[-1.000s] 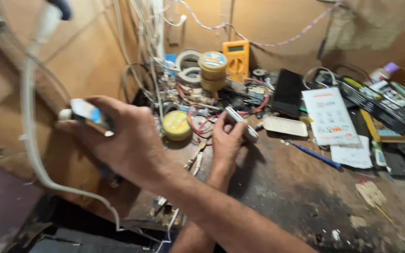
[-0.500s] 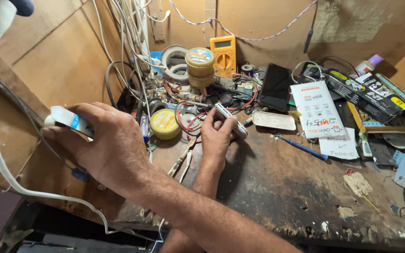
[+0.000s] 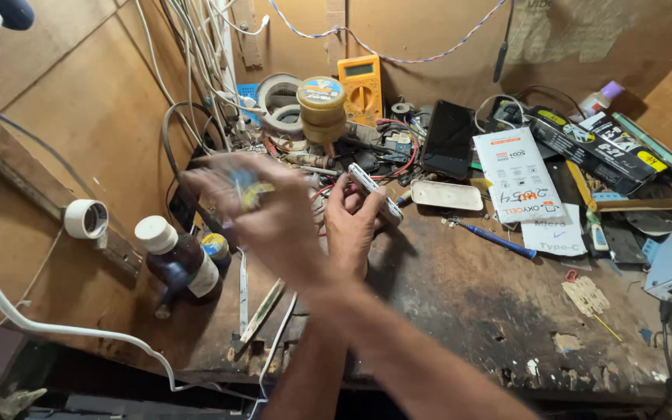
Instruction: The person handles a smartphone on a cluttered repair bench, peeling tape strips from its screen and turning it over. They power the phone on and interact with its screen, then use multimeter test probes on the bench, handle a teal phone back cover, and work on a small white device while applying liquid from a bottle.
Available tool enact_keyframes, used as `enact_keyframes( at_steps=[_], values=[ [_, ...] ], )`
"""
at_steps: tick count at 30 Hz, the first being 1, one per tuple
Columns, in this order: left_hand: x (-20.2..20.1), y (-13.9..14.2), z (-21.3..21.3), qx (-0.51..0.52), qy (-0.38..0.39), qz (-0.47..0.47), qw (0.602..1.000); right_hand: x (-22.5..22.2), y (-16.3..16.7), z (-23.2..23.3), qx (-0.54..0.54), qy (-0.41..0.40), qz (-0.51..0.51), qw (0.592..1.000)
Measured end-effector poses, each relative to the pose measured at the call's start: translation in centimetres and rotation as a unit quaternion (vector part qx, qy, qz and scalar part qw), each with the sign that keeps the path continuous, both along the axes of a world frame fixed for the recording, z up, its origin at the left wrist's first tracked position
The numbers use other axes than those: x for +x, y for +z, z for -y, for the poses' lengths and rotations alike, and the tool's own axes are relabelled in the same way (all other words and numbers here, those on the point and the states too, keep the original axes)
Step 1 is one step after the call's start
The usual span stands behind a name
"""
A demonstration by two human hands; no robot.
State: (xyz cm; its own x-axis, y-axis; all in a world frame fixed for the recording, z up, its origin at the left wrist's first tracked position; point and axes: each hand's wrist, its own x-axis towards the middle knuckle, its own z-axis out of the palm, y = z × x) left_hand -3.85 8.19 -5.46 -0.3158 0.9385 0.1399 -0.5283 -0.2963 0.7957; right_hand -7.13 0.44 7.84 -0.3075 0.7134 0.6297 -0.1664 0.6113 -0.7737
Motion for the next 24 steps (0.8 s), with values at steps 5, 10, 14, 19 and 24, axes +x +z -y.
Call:
enact_keyframes(
  at_steps=[5, 10, 14, 19, 24],
  values=[
    [-0.1, 0.6, 0.5, 0.038, -0.029, 0.003, 0.999, 11.5, -2.2, -4.2, -0.123, -0.082, 0.011, 0.989],
    [0.2, 2.6, 1.4, -0.020, -0.119, -0.016, 0.993, 20.8, -5.0, -6.4, -0.203, -0.186, 0.139, 0.951],
    [0.1, 3.0, 1.6, -0.025, -0.176, -0.012, 0.984, 22.5, -7.6, -6.6, -0.229, -0.070, 0.095, 0.966],
    [-0.3, 2.3, 1.4, -0.007, -0.186, -0.016, 0.982, 21.8, -8.5, -5.8, -0.136, -0.091, 0.213, 0.963],
    [-0.4, 2.0, 1.6, -0.012, -0.218, -0.024, 0.976, 21.6, -8.2, -5.5, -0.067, -0.142, 0.268, 0.950]
  ],
)
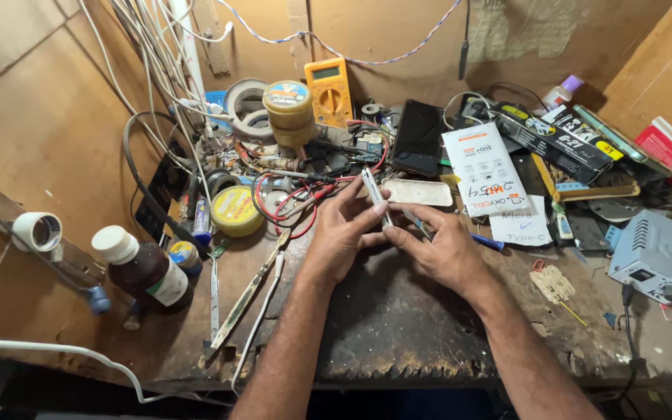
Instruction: The person handles a smartphone on a cluttered repair bench, peeling tape strips from its screen and turning it over. They power the phone on and interact with its screen, then use multimeter test probes on the bench, handle a teal phone back cover, and work on a small white device while applying liquid from a bottle.
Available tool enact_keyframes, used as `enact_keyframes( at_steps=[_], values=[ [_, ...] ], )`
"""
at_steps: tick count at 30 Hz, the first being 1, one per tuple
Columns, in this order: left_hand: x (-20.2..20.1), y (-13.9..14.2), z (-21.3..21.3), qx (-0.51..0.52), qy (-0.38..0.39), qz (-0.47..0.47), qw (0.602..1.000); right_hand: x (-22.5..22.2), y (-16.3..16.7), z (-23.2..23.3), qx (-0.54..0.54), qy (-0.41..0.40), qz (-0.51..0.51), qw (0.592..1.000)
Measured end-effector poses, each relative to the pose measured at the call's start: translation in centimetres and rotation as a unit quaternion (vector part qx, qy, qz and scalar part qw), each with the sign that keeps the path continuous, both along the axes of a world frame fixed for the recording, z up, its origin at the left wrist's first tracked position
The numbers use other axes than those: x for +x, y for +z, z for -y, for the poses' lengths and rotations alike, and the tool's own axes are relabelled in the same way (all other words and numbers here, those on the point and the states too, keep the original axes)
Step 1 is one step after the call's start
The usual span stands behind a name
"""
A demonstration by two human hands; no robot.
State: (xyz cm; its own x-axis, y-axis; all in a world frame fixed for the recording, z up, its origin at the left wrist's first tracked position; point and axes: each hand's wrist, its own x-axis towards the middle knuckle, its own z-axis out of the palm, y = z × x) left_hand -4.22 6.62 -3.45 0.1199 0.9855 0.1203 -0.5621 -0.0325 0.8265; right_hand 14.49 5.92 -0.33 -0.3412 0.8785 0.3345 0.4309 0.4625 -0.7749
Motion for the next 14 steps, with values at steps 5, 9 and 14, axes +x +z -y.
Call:
enact_keyframes(
  at_steps=[5, 9, 14],
  values=[
    [0.01, 0.01, 0.08, 0.014, -0.012, -0.003, 1.000, 0.24, -0.21, -0.24, 0.038, 0.029, -0.018, 0.999],
    [0.12, -0.15, -0.10, 0.012, -0.009, -0.003, 1.000, 0.28, -0.44, -0.36, -0.041, 0.004, -0.022, 0.999],
    [0.24, -0.42, -0.30, 0.016, -0.010, -0.005, 1.000, 0.36, -0.46, -0.36, 0.043, 0.018, -0.002, 0.999]
  ],
)
